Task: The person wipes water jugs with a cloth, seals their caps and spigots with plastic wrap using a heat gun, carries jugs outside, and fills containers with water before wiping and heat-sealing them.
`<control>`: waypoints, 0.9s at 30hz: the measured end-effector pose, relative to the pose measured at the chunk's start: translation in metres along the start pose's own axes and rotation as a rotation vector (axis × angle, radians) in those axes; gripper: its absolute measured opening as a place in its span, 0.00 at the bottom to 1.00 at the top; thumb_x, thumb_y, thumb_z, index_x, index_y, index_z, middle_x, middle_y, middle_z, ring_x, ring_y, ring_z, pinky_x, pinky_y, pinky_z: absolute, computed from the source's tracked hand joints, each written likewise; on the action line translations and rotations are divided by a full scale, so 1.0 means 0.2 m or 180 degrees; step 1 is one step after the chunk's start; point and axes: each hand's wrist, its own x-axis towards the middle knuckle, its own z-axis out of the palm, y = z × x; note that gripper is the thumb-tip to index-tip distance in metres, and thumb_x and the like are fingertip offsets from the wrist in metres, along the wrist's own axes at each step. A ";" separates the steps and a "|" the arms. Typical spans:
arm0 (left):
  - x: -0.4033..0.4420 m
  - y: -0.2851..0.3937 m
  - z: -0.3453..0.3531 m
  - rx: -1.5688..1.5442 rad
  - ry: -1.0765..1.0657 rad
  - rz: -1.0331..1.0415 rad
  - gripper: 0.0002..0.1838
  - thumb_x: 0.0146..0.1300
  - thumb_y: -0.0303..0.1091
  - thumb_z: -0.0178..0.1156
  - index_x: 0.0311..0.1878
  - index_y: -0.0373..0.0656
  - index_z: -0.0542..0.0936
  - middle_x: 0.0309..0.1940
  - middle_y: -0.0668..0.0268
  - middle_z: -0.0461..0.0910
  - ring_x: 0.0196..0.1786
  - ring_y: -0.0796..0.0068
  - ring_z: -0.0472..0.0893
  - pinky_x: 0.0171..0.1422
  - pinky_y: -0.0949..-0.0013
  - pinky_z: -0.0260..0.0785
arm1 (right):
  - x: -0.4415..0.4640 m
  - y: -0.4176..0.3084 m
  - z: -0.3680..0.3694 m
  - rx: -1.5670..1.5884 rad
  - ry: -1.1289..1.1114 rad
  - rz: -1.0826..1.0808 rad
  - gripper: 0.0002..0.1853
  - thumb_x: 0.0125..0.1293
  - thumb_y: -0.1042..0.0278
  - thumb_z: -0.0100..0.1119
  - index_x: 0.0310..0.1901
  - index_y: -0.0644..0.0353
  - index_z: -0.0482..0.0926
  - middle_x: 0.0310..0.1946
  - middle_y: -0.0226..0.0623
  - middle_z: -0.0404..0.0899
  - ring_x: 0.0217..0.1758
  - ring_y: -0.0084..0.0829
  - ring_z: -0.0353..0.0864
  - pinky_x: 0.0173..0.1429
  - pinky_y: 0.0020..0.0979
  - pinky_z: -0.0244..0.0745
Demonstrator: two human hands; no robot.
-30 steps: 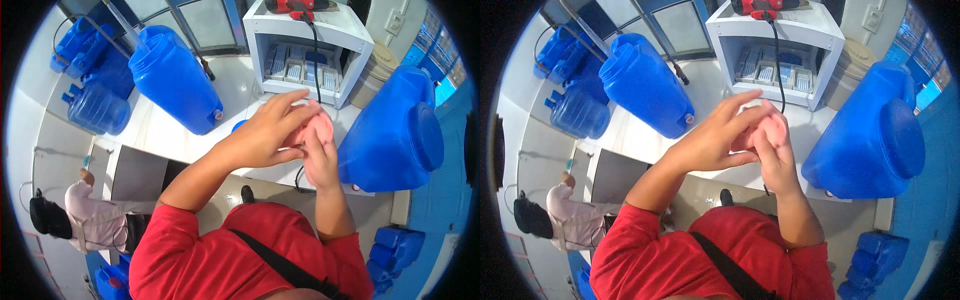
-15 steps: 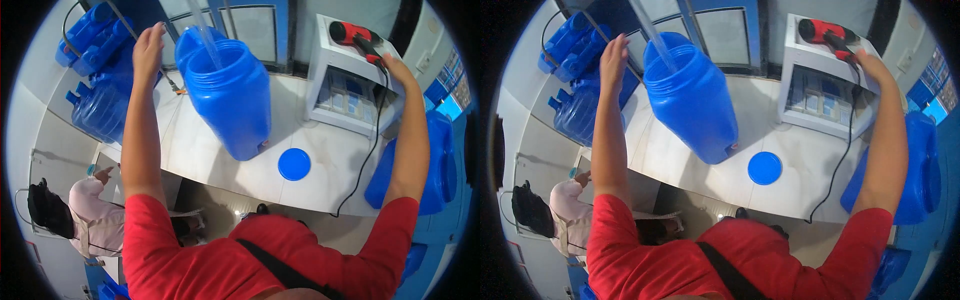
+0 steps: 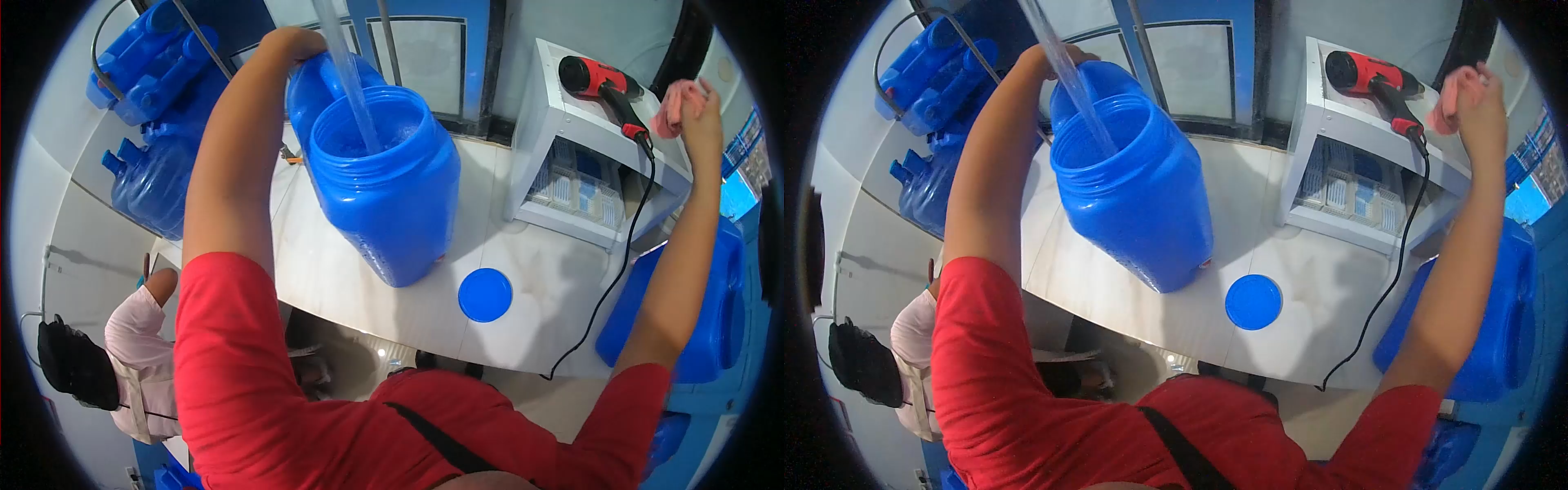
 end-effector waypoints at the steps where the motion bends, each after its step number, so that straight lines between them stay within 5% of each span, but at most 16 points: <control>1: 0.00 -0.03 0.00 -0.0114 -0.0244 0.0102 0.34 0.71 0.66 0.51 0.64 0.46 0.80 0.51 0.51 0.83 0.48 0.62 0.84 0.54 0.62 0.76 | -0.05 -0.22 -0.15 0.0794 -0.0187 0.0169 0.24 0.73 0.58 0.55 0.66 0.59 0.70 0.59 0.48 0.80 0.58 0.41 0.83 0.59 0.36 0.77; 2: 0.03 -0.08 0.02 -0.0719 -0.0243 0.0235 0.30 0.73 0.58 0.53 0.67 0.47 0.78 0.57 0.54 0.82 0.58 0.60 0.83 0.65 0.62 0.73 | -0.12 -0.43 -0.26 0.1594 -0.0378 0.0347 0.24 0.73 0.62 0.54 0.68 0.59 0.69 0.60 0.45 0.79 0.59 0.36 0.82 0.60 0.32 0.77; 6: 0.13 -0.31 0.13 -0.0860 0.0729 0.1443 0.35 0.72 0.63 0.52 0.67 0.42 0.77 0.58 0.54 0.82 0.61 0.57 0.81 0.69 0.58 0.71 | -0.44 -0.92 -0.23 0.3712 -0.0863 -0.0031 0.22 0.71 0.73 0.56 0.65 0.64 0.70 0.58 0.41 0.78 0.60 0.30 0.78 0.60 0.28 0.76; 7: 0.13 -0.31 0.12 -0.0842 0.0736 0.1423 0.35 0.72 0.63 0.52 0.67 0.42 0.77 0.58 0.54 0.82 0.61 0.57 0.81 0.69 0.58 0.71 | -0.50 -0.98 -0.14 0.3364 -0.0736 -0.0524 0.19 0.72 0.74 0.56 0.63 0.63 0.70 0.55 0.40 0.79 0.57 0.28 0.79 0.59 0.27 0.76; 10: 0.00 -0.22 0.11 -0.0945 0.0728 0.1092 0.30 0.70 0.57 0.57 0.65 0.44 0.79 0.61 0.52 0.79 0.61 0.56 0.80 0.68 0.56 0.70 | -0.70 -1.24 0.15 0.5076 -0.2035 0.0928 0.09 0.74 0.73 0.57 0.51 0.62 0.73 0.47 0.33 0.79 0.53 0.23 0.77 0.60 0.29 0.74; 12: -0.20 0.01 0.04 -0.0272 0.0507 -0.0050 0.32 0.71 0.62 0.54 0.64 0.45 0.80 0.61 0.53 0.79 0.62 0.53 0.79 0.68 0.56 0.70 | -0.91 -1.30 0.45 0.4836 -0.2191 0.0752 0.15 0.77 0.66 0.54 0.60 0.61 0.73 0.54 0.32 0.77 0.54 0.22 0.76 0.59 0.26 0.73; 14: -0.17 0.07 0.04 0.0100 0.0538 -0.0337 0.34 0.70 0.65 0.53 0.64 0.45 0.80 0.54 0.54 0.82 0.57 0.58 0.82 0.62 0.59 0.73 | -1.04 -1.34 0.39 0.5971 -0.2620 0.1680 0.21 0.80 0.56 0.47 0.65 0.61 0.72 0.58 0.32 0.77 0.59 0.23 0.75 0.63 0.29 0.70; 16: -0.08 -0.03 0.03 0.0472 0.0519 -0.0617 0.36 0.70 0.68 0.53 0.65 0.46 0.79 0.46 0.54 0.85 0.52 0.63 0.84 0.55 0.62 0.76 | -1.28 -1.25 0.52 0.5895 -0.2728 0.2543 0.26 0.82 0.50 0.41 0.68 0.61 0.69 0.62 0.33 0.75 0.63 0.24 0.73 0.67 0.30 0.66; 18: 0.10 -0.23 0.10 -0.0822 0.0128 0.0282 0.34 0.70 0.67 0.52 0.68 0.52 0.77 0.53 0.57 0.83 0.57 0.64 0.82 0.60 0.62 0.75 | -1.33 -1.16 0.45 0.5445 -0.3217 0.2430 0.26 0.82 0.51 0.41 0.70 0.60 0.68 0.62 0.34 0.75 0.62 0.25 0.74 0.64 0.30 0.69; 20: 0.11 -0.30 0.16 -0.1262 0.0281 0.0357 0.33 0.71 0.66 0.52 0.70 0.54 0.75 0.58 0.58 0.81 0.60 0.64 0.80 0.63 0.60 0.74 | -1.28 -1.16 0.41 0.4600 -0.3940 0.2470 0.24 0.82 0.55 0.42 0.72 0.58 0.64 0.60 0.35 0.77 0.57 0.25 0.78 0.54 0.28 0.77; 21: 0.11 -0.32 0.19 -0.1667 0.0407 0.0511 0.33 0.71 0.65 0.52 0.72 0.56 0.73 0.62 0.59 0.79 0.64 0.64 0.78 0.66 0.58 0.72 | -1.29 -1.19 0.44 0.4615 -0.3986 0.2445 0.24 0.82 0.55 0.42 0.72 0.58 0.64 0.60 0.35 0.77 0.57 0.25 0.78 0.54 0.28 0.77; 23: 0.10 -0.35 0.22 -0.1944 0.0653 0.0638 0.33 0.72 0.64 0.51 0.70 0.51 0.74 0.61 0.56 0.79 0.62 0.60 0.79 0.66 0.57 0.72 | -1.28 -1.28 0.50 0.4577 -0.2779 0.2422 0.23 0.79 0.53 0.50 0.69 0.55 0.70 0.53 0.35 0.80 0.53 0.25 0.80 0.53 0.32 0.78; 25: 0.12 -0.35 0.25 -0.2008 0.0958 0.0648 0.33 0.72 0.62 0.51 0.68 0.47 0.74 0.59 0.52 0.79 0.61 0.57 0.79 0.65 0.56 0.72 | -1.13 -1.34 0.50 0.4649 -0.3045 0.2165 0.22 0.78 0.55 0.53 0.67 0.56 0.71 0.57 0.37 0.79 0.57 0.27 0.79 0.56 0.31 0.77; 27: 0.15 -0.36 0.28 -0.1917 0.1397 0.0534 0.33 0.72 0.61 0.50 0.65 0.42 0.75 0.57 0.49 0.79 0.59 0.53 0.80 0.64 0.55 0.71 | -1.02 -1.43 0.46 0.5729 -0.2602 0.2205 0.22 0.79 0.56 0.50 0.67 0.60 0.72 0.56 0.38 0.80 0.52 0.22 0.80 0.51 0.30 0.80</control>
